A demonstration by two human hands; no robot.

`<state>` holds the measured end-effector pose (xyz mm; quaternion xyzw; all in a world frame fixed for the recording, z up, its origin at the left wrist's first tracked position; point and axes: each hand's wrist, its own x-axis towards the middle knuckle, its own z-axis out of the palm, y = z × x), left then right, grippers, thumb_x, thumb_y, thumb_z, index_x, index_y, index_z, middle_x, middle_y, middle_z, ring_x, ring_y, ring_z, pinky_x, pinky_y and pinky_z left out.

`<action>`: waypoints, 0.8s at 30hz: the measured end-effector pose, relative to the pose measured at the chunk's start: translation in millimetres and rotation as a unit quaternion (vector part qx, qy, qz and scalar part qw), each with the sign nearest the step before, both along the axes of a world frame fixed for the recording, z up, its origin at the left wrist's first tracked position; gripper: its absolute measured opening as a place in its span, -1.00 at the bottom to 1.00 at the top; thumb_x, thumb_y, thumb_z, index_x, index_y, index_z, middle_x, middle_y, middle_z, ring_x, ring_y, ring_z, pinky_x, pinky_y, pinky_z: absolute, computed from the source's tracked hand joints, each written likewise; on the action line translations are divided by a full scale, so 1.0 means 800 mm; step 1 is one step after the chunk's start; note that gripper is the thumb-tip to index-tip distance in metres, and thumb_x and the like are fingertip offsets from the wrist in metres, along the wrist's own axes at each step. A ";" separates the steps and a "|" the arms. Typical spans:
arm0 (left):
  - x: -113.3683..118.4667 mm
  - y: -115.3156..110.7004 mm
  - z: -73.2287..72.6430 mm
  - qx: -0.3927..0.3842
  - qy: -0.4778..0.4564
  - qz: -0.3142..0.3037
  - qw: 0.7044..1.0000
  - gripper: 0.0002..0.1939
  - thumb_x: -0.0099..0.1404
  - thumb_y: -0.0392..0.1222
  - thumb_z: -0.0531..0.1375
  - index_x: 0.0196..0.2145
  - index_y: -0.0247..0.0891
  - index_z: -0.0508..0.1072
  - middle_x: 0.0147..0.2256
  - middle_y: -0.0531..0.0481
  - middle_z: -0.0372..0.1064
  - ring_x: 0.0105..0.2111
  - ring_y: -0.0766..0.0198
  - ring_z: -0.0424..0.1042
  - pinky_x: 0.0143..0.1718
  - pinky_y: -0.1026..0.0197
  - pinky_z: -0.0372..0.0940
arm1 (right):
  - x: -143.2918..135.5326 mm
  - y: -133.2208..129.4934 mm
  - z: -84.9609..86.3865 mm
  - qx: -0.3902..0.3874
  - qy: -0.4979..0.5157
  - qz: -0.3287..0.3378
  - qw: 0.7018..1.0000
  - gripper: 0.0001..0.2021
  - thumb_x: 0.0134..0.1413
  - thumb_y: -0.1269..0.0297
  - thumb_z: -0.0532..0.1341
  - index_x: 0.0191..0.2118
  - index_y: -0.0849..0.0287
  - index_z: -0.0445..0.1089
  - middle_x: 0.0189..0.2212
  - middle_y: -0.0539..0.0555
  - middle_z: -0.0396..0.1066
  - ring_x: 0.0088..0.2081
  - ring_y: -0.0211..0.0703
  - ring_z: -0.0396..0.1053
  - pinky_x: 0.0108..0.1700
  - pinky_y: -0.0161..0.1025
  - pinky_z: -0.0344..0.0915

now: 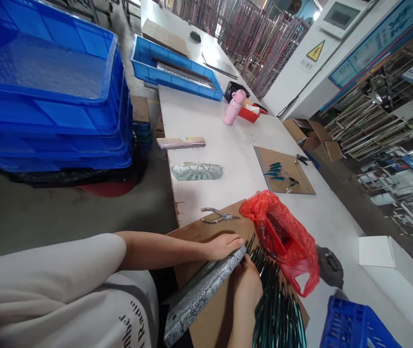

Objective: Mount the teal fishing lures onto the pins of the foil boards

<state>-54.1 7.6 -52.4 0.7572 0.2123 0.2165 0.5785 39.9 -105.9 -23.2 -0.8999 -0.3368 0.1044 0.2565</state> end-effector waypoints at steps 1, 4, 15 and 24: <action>0.000 0.000 0.000 0.012 0.007 -0.003 1.000 -0.50 0.32 0.12 -0.23 -0.43 -0.30 0.27 -0.49 0.05 0.20 -0.47 0.35 0.21 -0.41 0.30 0.11 | 0.000 0.004 0.002 -0.024 0.004 0.005 1.000 -0.80 -0.25 0.13 0.19 -0.44 0.04 0.47 -0.68 0.02 0.32 -0.68 -0.27 0.11 -0.44 -0.14 0.09; 0.001 -0.001 -0.001 0.039 0.021 -0.008 0.999 -0.51 0.33 0.11 -0.23 -0.41 -0.29 0.28 -0.47 0.05 0.23 -0.45 0.34 0.23 -0.40 0.30 0.13 | 0.002 0.011 0.008 -0.064 0.011 0.013 0.998 -0.81 -0.22 0.12 0.16 -0.50 0.07 0.46 -0.74 -0.01 0.23 -0.69 -0.31 0.02 -0.44 -0.13 0.04; 0.000 -0.003 0.007 0.085 0.038 -0.033 0.995 -0.53 0.34 0.06 -0.21 -0.40 -0.30 0.33 -0.47 0.03 0.28 -0.45 0.34 0.26 -0.40 0.32 0.13 | 0.006 -0.069 -0.010 0.131 0.149 -0.145 0.969 -0.66 -0.20 0.03 0.13 -0.30 0.12 0.38 -0.49 0.04 0.38 -0.47 -0.17 0.32 -0.39 -0.17 0.25; 0.003 -0.005 0.009 0.119 0.044 -0.059 0.990 -0.60 0.34 0.01 -0.15 -0.33 -0.29 0.36 -0.38 -0.02 0.35 -0.38 0.32 0.31 -0.34 0.33 0.16 | -0.025 -0.050 -0.019 0.428 0.395 -0.225 0.781 -0.82 -0.17 0.26 0.25 -0.34 0.11 0.36 -0.35 -0.03 0.40 -0.23 -0.27 0.38 -0.02 -0.19 0.26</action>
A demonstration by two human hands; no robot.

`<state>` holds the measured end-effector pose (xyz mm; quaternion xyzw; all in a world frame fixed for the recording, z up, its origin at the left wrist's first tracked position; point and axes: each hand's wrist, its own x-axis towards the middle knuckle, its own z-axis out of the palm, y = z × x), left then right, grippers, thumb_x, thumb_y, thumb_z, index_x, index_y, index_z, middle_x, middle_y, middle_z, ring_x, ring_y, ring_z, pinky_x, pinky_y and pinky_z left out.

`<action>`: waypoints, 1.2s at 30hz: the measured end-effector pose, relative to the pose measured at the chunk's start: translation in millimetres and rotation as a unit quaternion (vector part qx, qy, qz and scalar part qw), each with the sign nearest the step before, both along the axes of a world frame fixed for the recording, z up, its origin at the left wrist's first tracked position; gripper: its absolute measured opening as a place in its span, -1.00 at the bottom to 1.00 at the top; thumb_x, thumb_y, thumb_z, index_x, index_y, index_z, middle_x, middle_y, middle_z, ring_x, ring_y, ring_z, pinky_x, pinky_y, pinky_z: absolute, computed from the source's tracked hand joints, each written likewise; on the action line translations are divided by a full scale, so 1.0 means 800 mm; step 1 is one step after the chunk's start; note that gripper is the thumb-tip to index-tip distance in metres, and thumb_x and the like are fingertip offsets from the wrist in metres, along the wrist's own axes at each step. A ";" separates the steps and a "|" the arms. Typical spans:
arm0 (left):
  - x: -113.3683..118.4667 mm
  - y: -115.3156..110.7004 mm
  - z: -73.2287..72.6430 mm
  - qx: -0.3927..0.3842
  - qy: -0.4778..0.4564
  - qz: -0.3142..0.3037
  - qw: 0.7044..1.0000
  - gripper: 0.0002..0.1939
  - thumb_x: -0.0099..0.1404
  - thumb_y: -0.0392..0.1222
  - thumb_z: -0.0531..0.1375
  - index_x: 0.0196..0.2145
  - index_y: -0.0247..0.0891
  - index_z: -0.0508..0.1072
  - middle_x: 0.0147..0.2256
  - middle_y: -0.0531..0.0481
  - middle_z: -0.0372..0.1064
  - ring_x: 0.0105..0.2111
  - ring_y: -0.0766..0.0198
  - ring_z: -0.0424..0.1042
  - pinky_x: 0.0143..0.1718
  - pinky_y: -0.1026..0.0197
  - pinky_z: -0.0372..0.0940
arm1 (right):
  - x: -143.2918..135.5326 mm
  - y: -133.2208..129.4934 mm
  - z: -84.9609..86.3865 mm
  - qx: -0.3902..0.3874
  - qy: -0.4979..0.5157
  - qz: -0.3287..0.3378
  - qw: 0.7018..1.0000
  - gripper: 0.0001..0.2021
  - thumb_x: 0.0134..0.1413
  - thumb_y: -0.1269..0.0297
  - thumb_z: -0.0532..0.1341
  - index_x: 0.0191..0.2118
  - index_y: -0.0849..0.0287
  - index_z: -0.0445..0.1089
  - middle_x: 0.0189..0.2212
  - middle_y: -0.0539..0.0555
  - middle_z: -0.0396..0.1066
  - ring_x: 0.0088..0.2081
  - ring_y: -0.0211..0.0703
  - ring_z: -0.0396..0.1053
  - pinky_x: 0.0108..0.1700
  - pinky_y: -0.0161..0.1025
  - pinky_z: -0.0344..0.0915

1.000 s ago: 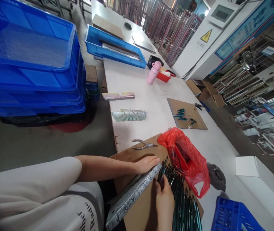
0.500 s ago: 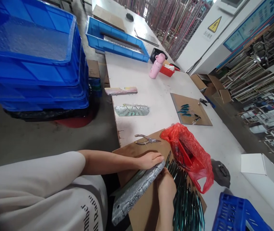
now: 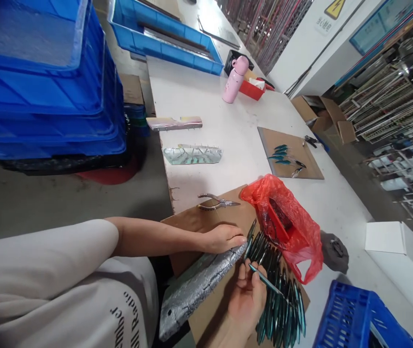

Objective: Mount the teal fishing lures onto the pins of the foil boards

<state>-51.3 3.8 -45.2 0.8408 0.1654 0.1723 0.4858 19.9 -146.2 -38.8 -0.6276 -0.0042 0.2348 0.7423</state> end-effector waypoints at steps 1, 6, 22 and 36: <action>0.000 0.000 0.000 0.001 0.002 -0.001 1.000 -0.61 0.33 0.00 -0.14 -0.32 -0.29 0.36 -0.38 -0.01 0.35 -0.38 0.32 0.31 -0.33 0.33 0.17 | -0.001 0.005 -0.002 0.008 0.001 0.005 1.000 -0.82 -0.16 0.26 0.25 -0.32 0.12 0.36 -0.35 -0.02 0.40 -0.23 -0.26 0.38 0.00 -0.17 0.25; 0.001 -0.002 0.002 0.000 0.001 0.000 1.000 -0.63 0.33 -0.01 -0.11 -0.30 -0.28 0.38 -0.38 -0.01 0.36 -0.37 0.32 0.32 -0.33 0.34 0.17 | -0.008 0.016 -0.010 0.035 0.001 0.004 0.999 -0.68 -0.11 0.26 0.23 -0.14 0.07 0.33 -0.31 -0.04 0.40 -0.23 -0.30 0.37 0.09 -0.15 0.16; 0.005 -0.005 -0.005 -0.006 -0.012 0.015 1.000 -0.63 0.31 0.03 -0.06 -0.25 -0.26 0.41 -0.34 -0.03 0.39 -0.31 0.28 0.35 -0.28 0.34 0.17 | -0.021 0.010 -0.010 0.051 -0.026 0.024 0.998 -0.66 -0.04 0.32 0.18 -0.07 0.00 0.32 -0.26 -0.08 0.39 -0.21 -0.35 0.32 -0.03 -0.28 0.21; 0.007 -0.008 -0.014 0.024 -0.029 0.026 0.999 -0.60 0.31 0.07 -0.08 -0.25 -0.25 0.40 -0.34 -0.01 0.39 -0.30 0.29 0.37 -0.27 0.35 0.19 | -0.020 0.013 -0.012 0.073 0.004 0.001 0.997 -0.65 -0.11 0.37 0.21 -0.10 0.04 0.34 -0.35 -0.19 0.44 -0.27 -0.40 0.37 -0.14 -0.40 0.30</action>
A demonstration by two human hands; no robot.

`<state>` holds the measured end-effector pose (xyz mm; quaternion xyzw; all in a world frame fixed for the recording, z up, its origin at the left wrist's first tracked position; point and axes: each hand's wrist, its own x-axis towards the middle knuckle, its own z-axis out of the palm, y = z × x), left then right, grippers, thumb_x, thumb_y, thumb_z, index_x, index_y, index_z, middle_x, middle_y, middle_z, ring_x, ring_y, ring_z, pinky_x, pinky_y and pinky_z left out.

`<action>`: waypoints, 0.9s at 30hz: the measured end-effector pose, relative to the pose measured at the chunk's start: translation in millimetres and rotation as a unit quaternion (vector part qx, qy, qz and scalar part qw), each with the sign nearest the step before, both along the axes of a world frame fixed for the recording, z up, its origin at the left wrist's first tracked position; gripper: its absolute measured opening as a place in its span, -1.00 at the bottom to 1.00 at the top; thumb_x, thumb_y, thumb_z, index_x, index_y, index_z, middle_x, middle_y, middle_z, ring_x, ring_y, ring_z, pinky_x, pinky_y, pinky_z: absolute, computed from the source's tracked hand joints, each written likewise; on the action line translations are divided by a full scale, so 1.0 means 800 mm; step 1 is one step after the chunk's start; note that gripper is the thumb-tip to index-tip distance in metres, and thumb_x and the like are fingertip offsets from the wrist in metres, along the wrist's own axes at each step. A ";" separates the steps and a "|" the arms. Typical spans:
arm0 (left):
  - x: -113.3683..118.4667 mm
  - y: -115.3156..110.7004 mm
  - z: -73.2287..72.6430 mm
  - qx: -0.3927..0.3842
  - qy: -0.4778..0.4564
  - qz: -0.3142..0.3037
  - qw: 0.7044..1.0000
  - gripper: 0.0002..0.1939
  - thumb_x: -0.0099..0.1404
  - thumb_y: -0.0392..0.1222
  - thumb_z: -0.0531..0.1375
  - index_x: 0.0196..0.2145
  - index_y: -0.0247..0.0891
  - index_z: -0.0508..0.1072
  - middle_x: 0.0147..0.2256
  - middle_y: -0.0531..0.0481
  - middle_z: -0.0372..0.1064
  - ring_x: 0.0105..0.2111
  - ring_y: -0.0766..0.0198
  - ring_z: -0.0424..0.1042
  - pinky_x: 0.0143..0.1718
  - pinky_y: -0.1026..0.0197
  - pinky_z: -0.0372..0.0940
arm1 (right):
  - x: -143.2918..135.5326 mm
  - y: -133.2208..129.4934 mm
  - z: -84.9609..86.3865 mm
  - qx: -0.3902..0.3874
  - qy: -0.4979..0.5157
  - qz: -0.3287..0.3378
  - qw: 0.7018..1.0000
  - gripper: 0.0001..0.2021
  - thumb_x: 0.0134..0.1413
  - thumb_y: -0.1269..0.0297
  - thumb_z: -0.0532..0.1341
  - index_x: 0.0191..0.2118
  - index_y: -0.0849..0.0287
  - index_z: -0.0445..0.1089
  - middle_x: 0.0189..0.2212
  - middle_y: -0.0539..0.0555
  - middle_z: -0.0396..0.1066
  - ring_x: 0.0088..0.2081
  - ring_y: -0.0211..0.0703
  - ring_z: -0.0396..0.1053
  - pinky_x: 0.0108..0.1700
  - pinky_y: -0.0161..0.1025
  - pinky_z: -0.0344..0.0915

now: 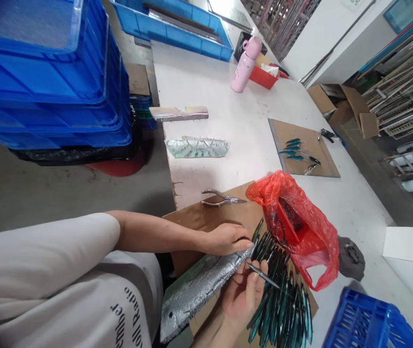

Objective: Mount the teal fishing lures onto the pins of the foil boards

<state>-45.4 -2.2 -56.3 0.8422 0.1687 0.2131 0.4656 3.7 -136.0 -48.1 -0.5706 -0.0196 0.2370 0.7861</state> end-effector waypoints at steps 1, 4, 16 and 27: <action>0.000 0.000 0.000 0.001 0.000 0.001 1.000 -0.60 0.31 0.07 -0.08 -0.25 -0.25 0.40 -0.35 -0.01 0.39 -0.30 0.29 0.37 -0.28 0.35 0.19 | 0.000 0.001 0.000 0.001 0.002 -0.001 1.000 -0.65 -0.10 0.37 0.20 -0.11 0.04 0.34 -0.35 -0.18 0.44 -0.27 -0.40 0.38 -0.15 -0.40 0.31; 0.001 0.001 -0.001 0.008 0.000 0.001 1.000 -0.60 0.31 0.07 -0.09 -0.25 -0.25 0.40 -0.36 -0.01 0.39 -0.31 0.29 0.37 -0.30 0.35 0.19 | -0.001 0.002 0.001 0.000 0.004 -0.005 1.000 -0.66 -0.09 0.38 0.19 -0.11 0.04 0.34 -0.35 -0.18 0.44 -0.27 -0.41 0.38 -0.15 -0.40 0.31; 0.001 0.000 -0.002 0.008 0.006 -0.003 1.000 -0.59 0.31 0.07 -0.10 -0.25 -0.24 0.39 -0.34 0.00 0.39 -0.30 0.29 0.37 -0.28 0.35 0.18 | 0.004 -0.006 -0.003 -0.006 -0.034 0.007 0.999 -0.65 -0.10 0.35 0.22 -0.10 0.04 0.33 -0.32 -0.15 0.43 -0.25 -0.36 0.39 -0.12 -0.35 0.34; -0.001 0.002 0.000 0.004 0.015 -0.005 1.000 -0.58 0.31 0.09 -0.11 -0.25 -0.24 0.40 -0.34 -0.01 0.40 -0.29 0.29 0.37 -0.28 0.34 0.19 | 0.000 -0.008 0.006 -0.018 -0.064 0.005 0.998 -0.62 -0.12 0.36 0.24 -0.08 0.06 0.33 -0.30 -0.12 0.43 -0.27 -0.31 0.41 -0.19 -0.35 0.38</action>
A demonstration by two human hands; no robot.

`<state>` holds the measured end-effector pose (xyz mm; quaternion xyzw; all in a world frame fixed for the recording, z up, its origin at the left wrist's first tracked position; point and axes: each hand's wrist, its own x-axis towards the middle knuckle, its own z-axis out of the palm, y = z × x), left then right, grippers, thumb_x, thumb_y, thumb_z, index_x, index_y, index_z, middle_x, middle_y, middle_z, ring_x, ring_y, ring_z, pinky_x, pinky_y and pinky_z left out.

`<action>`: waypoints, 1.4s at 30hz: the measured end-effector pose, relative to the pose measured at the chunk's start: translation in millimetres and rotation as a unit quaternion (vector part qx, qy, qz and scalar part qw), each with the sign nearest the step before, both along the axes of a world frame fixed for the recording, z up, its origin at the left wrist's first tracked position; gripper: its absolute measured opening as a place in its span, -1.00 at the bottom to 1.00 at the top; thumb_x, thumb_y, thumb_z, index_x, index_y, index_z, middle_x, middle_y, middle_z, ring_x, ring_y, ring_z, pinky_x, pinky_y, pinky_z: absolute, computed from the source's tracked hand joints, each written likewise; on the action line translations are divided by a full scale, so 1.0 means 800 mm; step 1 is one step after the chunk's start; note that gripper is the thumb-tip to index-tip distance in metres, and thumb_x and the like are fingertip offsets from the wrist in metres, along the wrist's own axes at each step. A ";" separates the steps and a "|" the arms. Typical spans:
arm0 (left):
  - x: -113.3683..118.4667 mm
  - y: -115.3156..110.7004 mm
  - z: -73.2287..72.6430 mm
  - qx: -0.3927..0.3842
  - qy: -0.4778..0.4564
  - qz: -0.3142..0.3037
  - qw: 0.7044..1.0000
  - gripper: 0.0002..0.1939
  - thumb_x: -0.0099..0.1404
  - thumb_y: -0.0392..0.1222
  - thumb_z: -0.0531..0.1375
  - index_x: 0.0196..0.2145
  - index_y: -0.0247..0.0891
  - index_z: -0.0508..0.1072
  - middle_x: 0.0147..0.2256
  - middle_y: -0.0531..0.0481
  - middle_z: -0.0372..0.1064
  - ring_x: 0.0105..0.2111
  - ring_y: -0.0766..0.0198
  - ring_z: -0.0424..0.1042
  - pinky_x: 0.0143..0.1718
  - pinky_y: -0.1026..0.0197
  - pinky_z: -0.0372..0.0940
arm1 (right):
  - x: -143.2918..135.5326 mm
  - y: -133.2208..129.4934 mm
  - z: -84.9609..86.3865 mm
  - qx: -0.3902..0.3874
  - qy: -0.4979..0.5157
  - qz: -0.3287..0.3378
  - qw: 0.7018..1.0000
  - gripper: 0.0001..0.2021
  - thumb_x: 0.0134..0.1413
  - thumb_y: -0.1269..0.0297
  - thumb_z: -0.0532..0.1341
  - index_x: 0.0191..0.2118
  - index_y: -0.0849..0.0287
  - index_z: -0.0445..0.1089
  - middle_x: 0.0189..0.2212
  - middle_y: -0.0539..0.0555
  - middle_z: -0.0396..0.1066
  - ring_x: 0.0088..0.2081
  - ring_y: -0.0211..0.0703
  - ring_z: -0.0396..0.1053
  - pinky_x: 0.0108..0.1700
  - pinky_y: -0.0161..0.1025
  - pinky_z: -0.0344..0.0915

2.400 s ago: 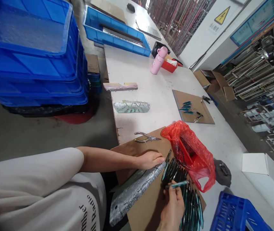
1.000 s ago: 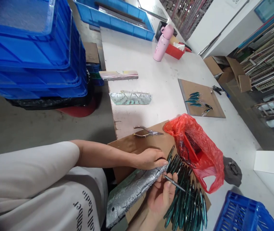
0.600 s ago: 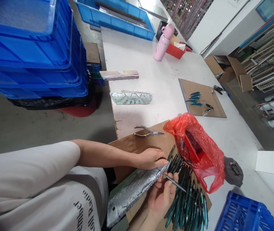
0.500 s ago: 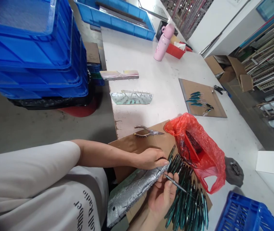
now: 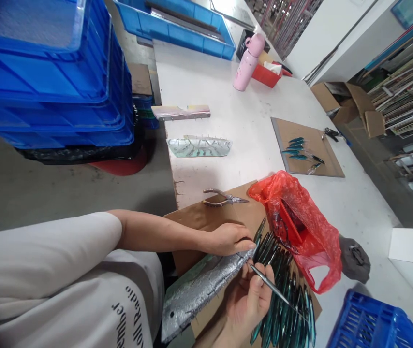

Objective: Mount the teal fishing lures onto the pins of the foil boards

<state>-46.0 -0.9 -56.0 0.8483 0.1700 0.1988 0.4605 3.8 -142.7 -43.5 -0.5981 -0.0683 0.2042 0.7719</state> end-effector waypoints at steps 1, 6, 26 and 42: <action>0.000 0.000 0.000 -0.001 0.001 0.000 1.000 -0.58 0.31 0.09 -0.10 -0.25 -0.24 0.40 -0.34 -0.01 0.40 -0.30 0.29 0.37 -0.28 0.34 0.19 | 0.002 -0.001 -0.002 0.001 0.005 0.004 1.000 -0.63 -0.11 0.36 0.24 -0.08 0.06 0.33 -0.30 -0.12 0.43 -0.27 -0.31 0.41 -0.18 -0.36 0.38; -0.001 -0.001 0.003 -0.001 0.000 -0.001 1.000 -0.59 0.31 0.08 -0.09 -0.25 -0.24 0.40 -0.33 -0.01 0.40 -0.29 0.30 0.36 -0.28 0.35 0.18 | 0.005 -0.002 -0.008 0.007 0.017 0.018 1.000 -0.64 -0.08 0.35 0.22 -0.08 0.05 0.32 -0.29 -0.13 0.43 -0.25 -0.35 0.40 -0.14 -0.36 0.35; -0.002 -0.002 0.005 0.004 -0.005 0.011 1.000 -0.66 0.27 0.04 -0.01 -0.27 -0.23 0.42 -0.33 0.01 0.39 -0.29 0.31 0.36 -0.28 0.35 0.18 | 0.014 0.000 -0.012 -0.009 0.085 0.028 0.996 -0.70 -0.08 0.38 0.19 -0.15 0.04 0.37 -0.32 -0.12 0.42 -0.29 -0.42 0.35 -0.20 -0.38 0.32; -0.001 -0.002 0.006 0.005 0.009 0.007 1.000 -0.66 0.27 0.05 -0.01 -0.26 -0.23 0.41 -0.32 0.01 0.39 -0.29 0.30 0.37 -0.28 0.34 0.19 | 0.017 -0.002 -0.016 -0.015 0.063 0.035 0.997 -0.71 -0.08 0.38 0.18 -0.16 0.02 0.38 -0.31 -0.10 0.39 -0.28 -0.43 0.35 -0.21 -0.40 0.33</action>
